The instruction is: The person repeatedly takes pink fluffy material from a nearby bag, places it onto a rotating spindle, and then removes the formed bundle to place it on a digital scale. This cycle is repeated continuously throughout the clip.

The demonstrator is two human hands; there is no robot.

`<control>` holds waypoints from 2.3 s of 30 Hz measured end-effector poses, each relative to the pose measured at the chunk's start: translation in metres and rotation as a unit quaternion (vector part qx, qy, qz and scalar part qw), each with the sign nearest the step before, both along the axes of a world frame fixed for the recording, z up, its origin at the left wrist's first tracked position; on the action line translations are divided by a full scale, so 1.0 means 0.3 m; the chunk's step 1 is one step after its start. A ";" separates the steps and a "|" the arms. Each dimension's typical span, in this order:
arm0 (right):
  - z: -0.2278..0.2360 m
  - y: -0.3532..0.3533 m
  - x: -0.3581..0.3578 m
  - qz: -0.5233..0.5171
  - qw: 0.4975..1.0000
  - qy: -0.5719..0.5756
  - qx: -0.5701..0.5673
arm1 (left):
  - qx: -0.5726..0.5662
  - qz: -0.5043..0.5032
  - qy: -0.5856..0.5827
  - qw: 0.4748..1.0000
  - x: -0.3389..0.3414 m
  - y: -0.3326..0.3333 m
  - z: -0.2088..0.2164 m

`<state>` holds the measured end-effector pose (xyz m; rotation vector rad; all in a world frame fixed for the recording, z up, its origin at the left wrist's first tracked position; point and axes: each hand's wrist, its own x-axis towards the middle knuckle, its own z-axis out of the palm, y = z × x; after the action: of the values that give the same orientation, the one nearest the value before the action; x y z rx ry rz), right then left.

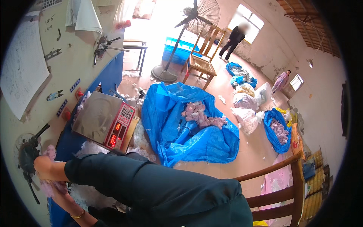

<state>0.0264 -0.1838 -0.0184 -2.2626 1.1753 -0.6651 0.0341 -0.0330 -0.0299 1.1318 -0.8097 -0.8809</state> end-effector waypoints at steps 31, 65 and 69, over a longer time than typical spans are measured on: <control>-0.068 0.032 -0.119 0.109 0.941 -0.241 -0.213 | 0.068 0.041 -0.386 0.919 0.142 -0.060 -0.211; 0.143 0.235 -0.340 0.183 0.983 0.029 0.001 | 0.014 -0.144 -0.378 0.914 0.089 0.018 -0.161; 0.189 0.358 -0.265 0.094 0.995 0.029 0.027 | 0.042 0.027 -0.921 0.387 0.202 0.040 -0.221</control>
<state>-0.0533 -0.0763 0.0382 -2.3242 0.9790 -0.4919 0.0947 -0.0211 -0.0962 1.9694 -2.4335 1.0447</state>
